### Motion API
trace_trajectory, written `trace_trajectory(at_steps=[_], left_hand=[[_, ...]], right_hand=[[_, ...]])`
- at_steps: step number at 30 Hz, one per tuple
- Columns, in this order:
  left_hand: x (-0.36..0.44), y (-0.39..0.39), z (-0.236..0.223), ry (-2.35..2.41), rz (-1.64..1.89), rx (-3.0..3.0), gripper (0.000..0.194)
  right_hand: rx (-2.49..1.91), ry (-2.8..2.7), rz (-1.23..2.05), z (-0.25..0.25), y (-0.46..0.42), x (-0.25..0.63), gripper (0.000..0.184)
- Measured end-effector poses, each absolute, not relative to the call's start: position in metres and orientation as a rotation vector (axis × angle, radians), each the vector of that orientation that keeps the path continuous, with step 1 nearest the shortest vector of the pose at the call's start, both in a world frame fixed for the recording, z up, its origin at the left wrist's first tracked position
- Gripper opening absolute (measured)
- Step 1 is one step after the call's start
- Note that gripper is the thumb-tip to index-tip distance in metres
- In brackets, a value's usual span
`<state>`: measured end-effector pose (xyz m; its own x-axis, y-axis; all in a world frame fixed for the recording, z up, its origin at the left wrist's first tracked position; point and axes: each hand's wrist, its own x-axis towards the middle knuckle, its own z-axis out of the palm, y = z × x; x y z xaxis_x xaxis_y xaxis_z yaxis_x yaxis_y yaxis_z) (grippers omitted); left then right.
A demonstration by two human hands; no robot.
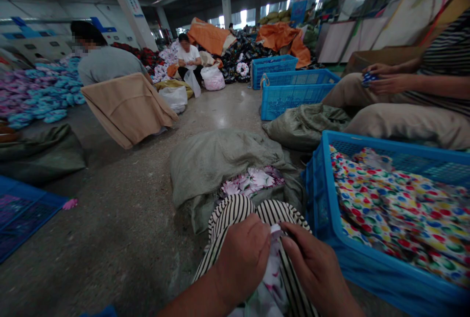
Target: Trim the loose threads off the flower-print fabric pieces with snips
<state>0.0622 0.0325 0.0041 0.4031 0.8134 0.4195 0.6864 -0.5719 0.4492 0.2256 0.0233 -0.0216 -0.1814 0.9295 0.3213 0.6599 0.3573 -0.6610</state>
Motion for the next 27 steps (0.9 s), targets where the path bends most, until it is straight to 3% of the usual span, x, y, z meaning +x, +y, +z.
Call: trace_trajectory(at_steps=[27], left_hand=[[0.0620, 0.0312, 0.0026, 1.289, 0.848, 2.564, 0.025]], right_hand=[[-1.426, -1.971, 0.424, -0.0199, 0.0226, 0.2286, 0.025]])
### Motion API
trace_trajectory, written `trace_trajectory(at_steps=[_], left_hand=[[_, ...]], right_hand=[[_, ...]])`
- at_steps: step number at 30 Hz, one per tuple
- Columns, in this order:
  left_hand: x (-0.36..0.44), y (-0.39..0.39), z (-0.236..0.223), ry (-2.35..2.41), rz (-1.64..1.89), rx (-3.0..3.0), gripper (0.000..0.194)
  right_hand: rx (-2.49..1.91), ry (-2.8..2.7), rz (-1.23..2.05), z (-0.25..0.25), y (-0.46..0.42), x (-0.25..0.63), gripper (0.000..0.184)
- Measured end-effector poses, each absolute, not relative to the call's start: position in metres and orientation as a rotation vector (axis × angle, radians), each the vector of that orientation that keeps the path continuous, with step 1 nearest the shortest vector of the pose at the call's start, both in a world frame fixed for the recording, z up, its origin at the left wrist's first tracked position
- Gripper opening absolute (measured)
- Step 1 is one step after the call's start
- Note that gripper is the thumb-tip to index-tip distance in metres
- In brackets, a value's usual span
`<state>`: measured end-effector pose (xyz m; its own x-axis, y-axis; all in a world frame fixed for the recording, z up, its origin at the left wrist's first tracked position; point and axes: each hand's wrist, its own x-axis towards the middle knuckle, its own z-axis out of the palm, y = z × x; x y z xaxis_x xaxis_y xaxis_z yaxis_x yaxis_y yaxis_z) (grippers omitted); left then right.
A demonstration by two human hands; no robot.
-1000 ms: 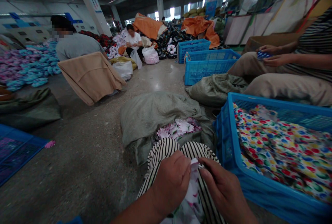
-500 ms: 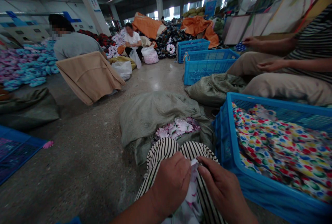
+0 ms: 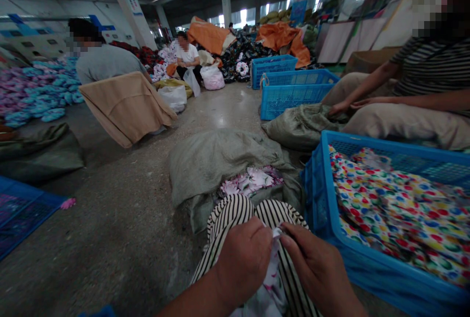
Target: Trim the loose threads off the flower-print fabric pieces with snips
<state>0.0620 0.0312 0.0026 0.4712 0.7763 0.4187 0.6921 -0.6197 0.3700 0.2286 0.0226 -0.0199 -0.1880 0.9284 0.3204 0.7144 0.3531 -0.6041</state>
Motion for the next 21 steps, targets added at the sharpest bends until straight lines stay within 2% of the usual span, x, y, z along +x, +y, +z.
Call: trace_trajectory(at_steps=[4, 7, 10, 12, 16, 21], left_hand=[[0.062, 0.030, 0.002, 1.284, 0.862, 2.534, 0.024], [0.063, 0.031, 0.004, 1.282, 0.930, 2.399, 0.023], [0.064, 0.035, 0.005, 1.385, 0.974, 1.845, 0.021], [0.065, 0.041, 0.004, 1.372, 0.990, 1.339, 0.022], [0.068, 0.049, -0.004, 1.188, 1.088, 0.775, 0.025], [0.076, 0.050, -0.012, 1.121, 1.042, 0.731, 0.026]], right_hand=[[-1.401, -1.863, 0.604, -0.019, 0.024, 0.229, 0.023], [-1.416, -1.444, 0.948, -0.022, 0.027, 0.230, 0.027], [-1.279, -0.869, 1.371, -0.030, 0.030, 0.228, 0.035], [-1.146, -0.640, 1.525, -0.037, 0.031, 0.224, 0.036], [-0.970, -0.575, 1.686, -0.043, 0.029, 0.214, 0.043], [-1.010, -0.559, 1.857, -0.035, 0.027, 0.203, 0.031]])
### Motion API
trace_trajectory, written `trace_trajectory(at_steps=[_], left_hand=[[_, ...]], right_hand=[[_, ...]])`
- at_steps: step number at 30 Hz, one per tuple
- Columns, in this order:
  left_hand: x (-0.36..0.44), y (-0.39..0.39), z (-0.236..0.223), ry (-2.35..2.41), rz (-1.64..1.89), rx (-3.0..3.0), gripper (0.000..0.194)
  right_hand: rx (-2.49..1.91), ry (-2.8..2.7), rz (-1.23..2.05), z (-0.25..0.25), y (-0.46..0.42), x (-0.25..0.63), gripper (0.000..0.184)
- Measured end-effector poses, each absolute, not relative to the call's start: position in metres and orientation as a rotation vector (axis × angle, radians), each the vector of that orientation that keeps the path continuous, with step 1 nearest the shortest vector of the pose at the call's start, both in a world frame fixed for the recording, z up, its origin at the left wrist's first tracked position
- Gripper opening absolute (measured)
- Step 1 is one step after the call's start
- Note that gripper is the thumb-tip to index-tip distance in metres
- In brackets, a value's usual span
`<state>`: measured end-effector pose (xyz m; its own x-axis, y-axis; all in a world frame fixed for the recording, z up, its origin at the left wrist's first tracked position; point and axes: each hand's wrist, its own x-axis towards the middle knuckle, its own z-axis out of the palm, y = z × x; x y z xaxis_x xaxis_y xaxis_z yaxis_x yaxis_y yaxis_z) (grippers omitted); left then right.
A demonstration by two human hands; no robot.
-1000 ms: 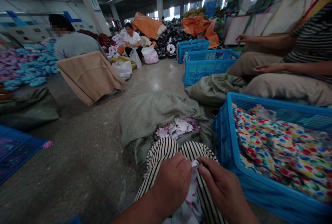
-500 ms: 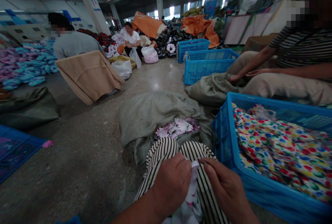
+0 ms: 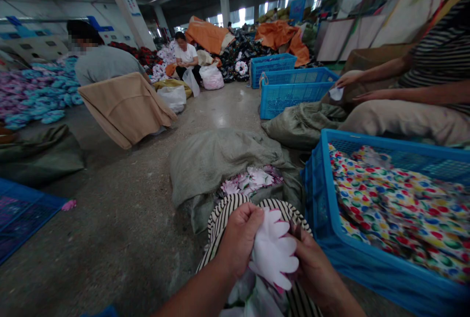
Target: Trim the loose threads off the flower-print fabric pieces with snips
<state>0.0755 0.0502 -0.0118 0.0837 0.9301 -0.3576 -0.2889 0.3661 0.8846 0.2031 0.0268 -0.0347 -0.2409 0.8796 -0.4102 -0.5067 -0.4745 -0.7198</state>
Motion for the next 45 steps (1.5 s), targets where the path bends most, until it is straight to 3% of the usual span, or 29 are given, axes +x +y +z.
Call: trace_trajectory(at_steps=[5, 8, 13, 20, 23, 26, 30, 35, 41, 45], left_hand=[[0.073, 0.049, -0.005, 1.340, 1.087, 1.083, 0.023], [0.071, 0.045, 0.002, 1.352, 1.064, 1.251, 0.041], [0.079, 0.043, -0.008, 1.065, 0.883, 0.798, 0.031], [0.073, 0.052, -0.024, 0.819, 0.848, 0.111, 0.007], [0.070, 0.054, -0.011, 0.524, 0.918, 0.075, 0.015], [0.067, 0.057, 0.001, 0.476, 1.030, 0.114, 0.011], [0.064, 0.055, 0.003, 0.412, 0.823, 0.083, 0.036], [0.062, 0.042, -0.007, 0.279, 0.656, 0.129, 0.066], [0.008, 0.032, 0.006, 0.499, 0.715, 0.231, 0.063], [-0.083, 0.005, 0.028, 1.285, 0.928, 0.527, 0.045]], right_hand=[[-1.022, -0.507, 1.792, -0.033, 0.027, 0.203, 0.027], [-1.059, -0.607, 1.643, -0.036, 0.029, 0.205, 0.022], [-1.009, -0.759, 1.611, -0.040, 0.029, 0.202, 0.017], [-0.841, -0.255, 1.934, -0.046, 0.024, 0.212, 0.028], [-0.761, -0.193, 2.038, -0.049, 0.023, 0.212, 0.040], [-0.760, -0.312, 1.976, -0.051, 0.021, 0.207, 0.033], [-0.767, -0.427, 1.915, -0.054, 0.021, 0.200, 0.017], [-0.665, -0.411, 2.153, -0.053, 0.019, 0.186, 0.034], [-0.670, -0.712, 2.225, -0.046, 0.022, 0.180, 0.024], [-0.746, -0.671, 2.102, -0.042, 0.036, 0.203, 0.027]])
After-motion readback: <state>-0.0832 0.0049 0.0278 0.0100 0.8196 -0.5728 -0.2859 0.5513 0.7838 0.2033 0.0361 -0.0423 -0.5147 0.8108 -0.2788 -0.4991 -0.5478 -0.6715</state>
